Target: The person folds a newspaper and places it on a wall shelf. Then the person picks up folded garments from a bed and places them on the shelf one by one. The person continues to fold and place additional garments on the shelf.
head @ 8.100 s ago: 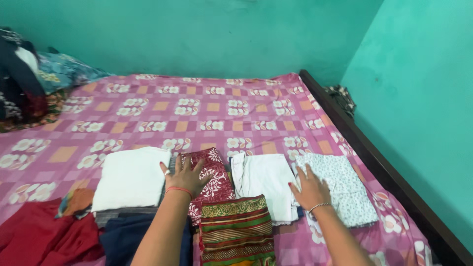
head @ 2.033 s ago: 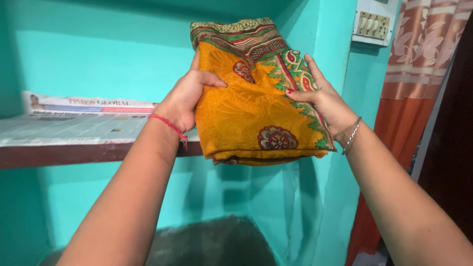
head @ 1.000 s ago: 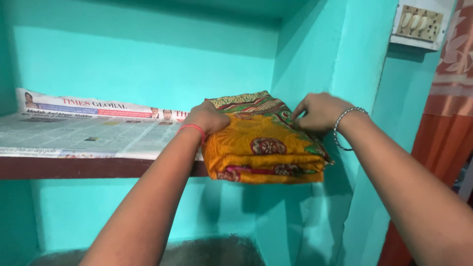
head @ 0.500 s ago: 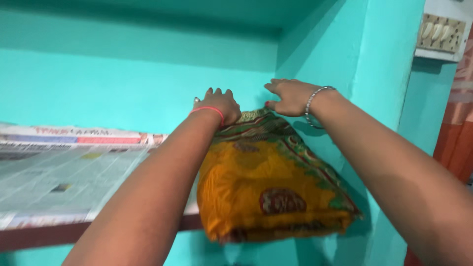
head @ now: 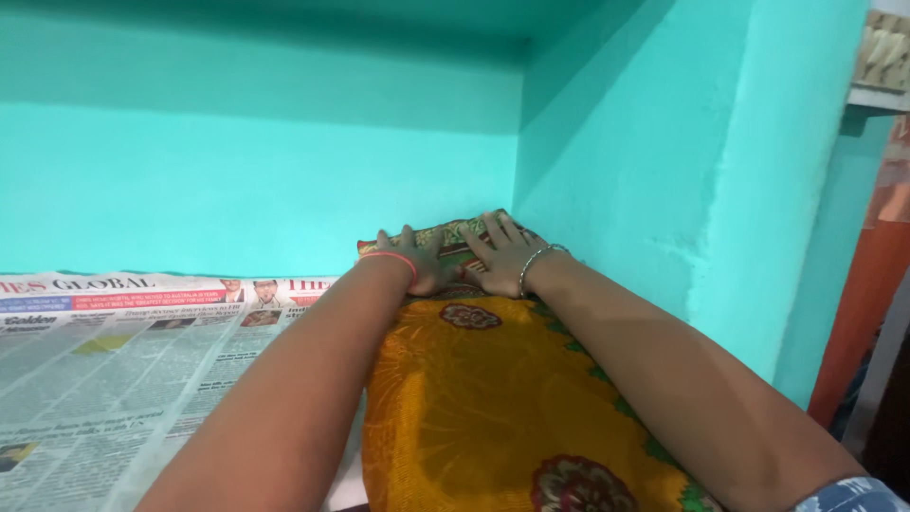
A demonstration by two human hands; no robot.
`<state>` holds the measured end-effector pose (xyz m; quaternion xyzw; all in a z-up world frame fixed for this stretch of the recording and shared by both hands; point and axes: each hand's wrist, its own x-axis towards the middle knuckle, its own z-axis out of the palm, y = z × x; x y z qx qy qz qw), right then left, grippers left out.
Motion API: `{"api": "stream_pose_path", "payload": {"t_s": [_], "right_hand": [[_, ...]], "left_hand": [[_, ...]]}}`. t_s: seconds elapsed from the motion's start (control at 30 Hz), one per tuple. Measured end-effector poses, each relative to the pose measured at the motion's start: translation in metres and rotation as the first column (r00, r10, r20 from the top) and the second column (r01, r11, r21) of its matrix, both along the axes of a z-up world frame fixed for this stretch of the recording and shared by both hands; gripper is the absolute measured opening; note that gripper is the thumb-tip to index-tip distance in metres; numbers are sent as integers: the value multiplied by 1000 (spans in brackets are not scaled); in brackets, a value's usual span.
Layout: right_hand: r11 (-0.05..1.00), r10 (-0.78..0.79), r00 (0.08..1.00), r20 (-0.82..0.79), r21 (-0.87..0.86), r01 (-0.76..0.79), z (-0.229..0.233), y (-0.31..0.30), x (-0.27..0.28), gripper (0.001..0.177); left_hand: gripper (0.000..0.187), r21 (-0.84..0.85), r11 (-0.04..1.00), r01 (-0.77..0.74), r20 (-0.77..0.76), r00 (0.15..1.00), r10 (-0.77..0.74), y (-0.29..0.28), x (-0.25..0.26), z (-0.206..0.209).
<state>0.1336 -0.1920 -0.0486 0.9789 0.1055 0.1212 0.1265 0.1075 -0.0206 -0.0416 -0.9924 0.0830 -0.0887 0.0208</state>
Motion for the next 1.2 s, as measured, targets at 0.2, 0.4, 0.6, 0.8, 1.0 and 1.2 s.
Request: {"api": "stream_pose_path", "payload": {"t_s": [0.2, 0.4, 0.6, 0.8, 1.0, 1.2], "right_hand": [[991, -106, 981, -162, 62, 118, 2, 0, -13, 88], [981, 6, 894, -449, 177, 83, 18, 4, -19, 89], [968, -114, 929, -352, 172, 184, 9, 7, -23, 86], [993, 45, 994, -102, 113, -33, 27, -9, -28, 81], [935, 45, 946, -320, 346, 73, 59, -22, -83, 90], [841, 201, 887, -417, 538, 62, 22, -25, -123, 106]], "left_hand": [[101, -164, 986, -21, -180, 984, -9, 6, -11, 0], [95, -42, 999, -11, -235, 972, 0, -3, -11, -1], [92, -1, 999, -36, -182, 983, 35, -3, -16, -8], [84, 12, 1000, -1, -19, 1000, 2, -9, -38, 7], [80, 23, 1000, 10, -82, 997, -8, -41, -59, 19], [76, 31, 999, -24, -144, 989, 28, -68, -95, -3]]}}
